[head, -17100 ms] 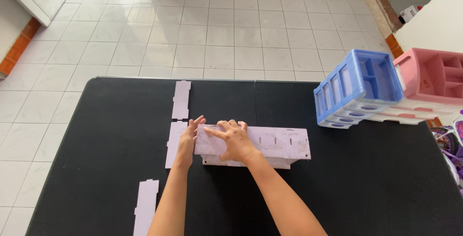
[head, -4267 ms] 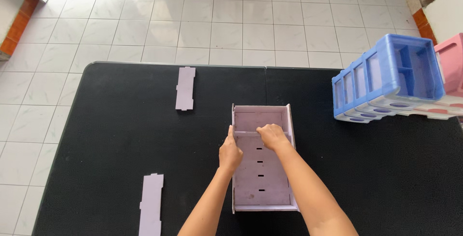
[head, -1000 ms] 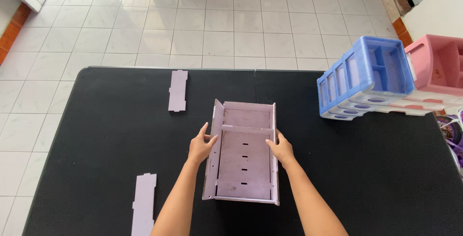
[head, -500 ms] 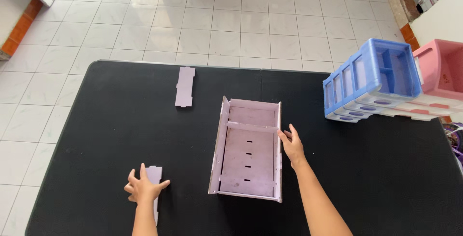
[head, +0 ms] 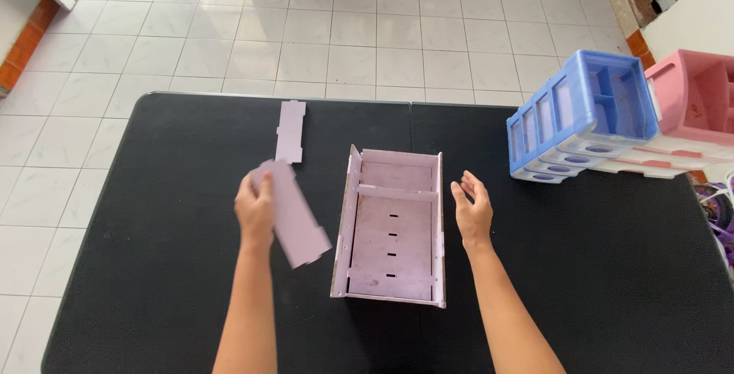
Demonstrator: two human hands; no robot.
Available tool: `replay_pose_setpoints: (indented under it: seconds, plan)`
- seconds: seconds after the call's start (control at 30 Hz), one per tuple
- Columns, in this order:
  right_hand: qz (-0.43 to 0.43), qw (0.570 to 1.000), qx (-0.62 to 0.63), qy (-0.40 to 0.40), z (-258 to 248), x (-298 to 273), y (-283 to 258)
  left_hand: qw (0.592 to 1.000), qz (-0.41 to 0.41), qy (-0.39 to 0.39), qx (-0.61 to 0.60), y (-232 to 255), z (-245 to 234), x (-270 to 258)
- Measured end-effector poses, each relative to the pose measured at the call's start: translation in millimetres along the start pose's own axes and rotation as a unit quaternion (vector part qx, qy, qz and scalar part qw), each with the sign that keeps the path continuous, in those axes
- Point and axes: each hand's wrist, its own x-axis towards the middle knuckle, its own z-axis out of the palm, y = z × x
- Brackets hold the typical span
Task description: The person assembles a light purple plastic storage unit by hand on a black table. They interlock side panels, insert internal dividers, and attach the back panel to form a multi-compartment box. The unit remains on the table at the end of the clip.
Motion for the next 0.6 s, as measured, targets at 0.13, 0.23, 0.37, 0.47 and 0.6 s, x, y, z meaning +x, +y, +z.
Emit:
replay_pose_setpoints:
  seconds: [0.13, 0.23, 0.37, 0.47, 0.6]
  plan:
    - [0.038, 0.978, 0.153, -0.137, 1.0, -5.2, -30.2, 0.981, -0.002, -0.131, -0.14, 45.9, 56.9, -15.6]
    - [0.068, 0.94, 0.225, -0.249, -0.9, -11.2, -49.6, 0.952, -0.045, -0.194, -0.234, 59.1, 87.8, -33.2]
    - [0.071, 0.924, 0.215, -0.307, -0.7, -18.2, -62.3, 0.938, -0.056, -0.221, -0.262, 63.4, 107.5, -49.0]
    - [0.028, 0.929, 0.128, -0.346, 1.4, -19.8, -66.2, 0.931, -0.06, -0.237, -0.27, 61.9, 112.3, -54.3]
    - [-0.005, 0.926, 0.048, -0.375, 1.3, -17.8, -64.1, 0.926, -0.06, -0.263, -0.265, 48.3, 112.7, -51.7]
